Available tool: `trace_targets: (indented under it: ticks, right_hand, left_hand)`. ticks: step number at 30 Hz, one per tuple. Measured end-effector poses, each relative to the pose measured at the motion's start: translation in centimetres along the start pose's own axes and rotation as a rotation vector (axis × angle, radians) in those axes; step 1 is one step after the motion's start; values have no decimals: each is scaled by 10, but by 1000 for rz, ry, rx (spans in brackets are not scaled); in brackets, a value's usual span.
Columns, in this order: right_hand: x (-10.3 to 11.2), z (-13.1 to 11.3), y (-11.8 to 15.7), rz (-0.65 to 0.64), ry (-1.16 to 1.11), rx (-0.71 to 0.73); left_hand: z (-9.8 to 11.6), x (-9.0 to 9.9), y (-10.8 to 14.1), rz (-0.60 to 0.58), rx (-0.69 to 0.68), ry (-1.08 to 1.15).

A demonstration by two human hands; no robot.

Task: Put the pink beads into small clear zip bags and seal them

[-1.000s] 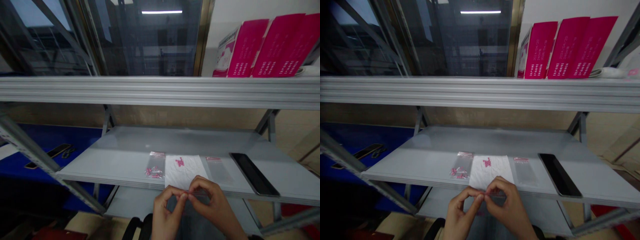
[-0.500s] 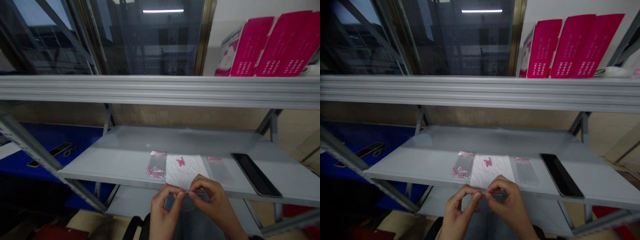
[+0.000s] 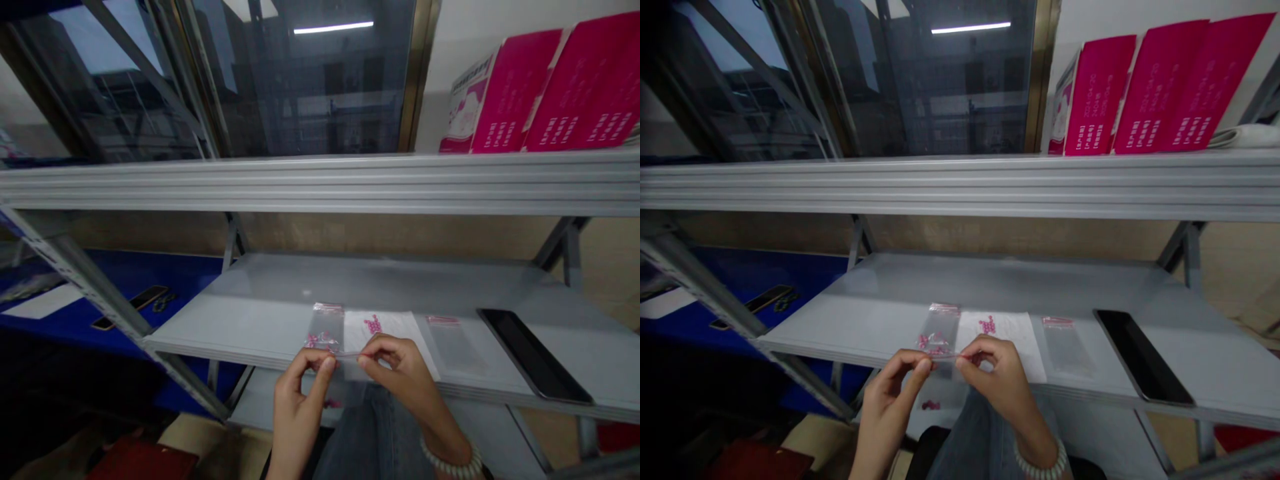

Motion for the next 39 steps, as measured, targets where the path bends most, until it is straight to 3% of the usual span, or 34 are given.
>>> trace_targets:
  ticks: [7,14,18,23,27,31,34,37,39]
  right_hand:
    - [-23,9,-33,53,-91,-51]
    - [-34,36,-81,71,23,-53]
    - [-15,36,-76,155,154,17]
    - [42,29,-32,298,324,62]
    - [109,27,10,442,485,62]
    - [166,20,40,619,731,192]
    - [178,16,50,647,884,300]
    - [170,17,50,592,962,342]
    - [162,19,50,543,970,347]
  left_hand:
    - [-5,8,-39,44,-29,-39]
    - [-51,-18,-92,26,-35,-160]
    - [-69,-27,-106,0,-68,-302]
    - [-73,-25,-109,25,-119,-521]
    - [-60,-32,-99,58,-210,-613]
    - [-35,-75,-67,-71,-359,-550]
    - [-15,-125,-25,-291,-481,-428]
    - [0,-169,17,-490,-575,-318]
    - [5,-188,37,-566,-610,-270]
Point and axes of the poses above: each hand's wrist, its own y-axis away from the middle knuckle, its own x-axis out of the back of the hand, z = x × y, the point moved 5 cm from there along -y, towards the middle knuckle, and after that the axes turned 9 degrees about z, right-handed, at the moved point
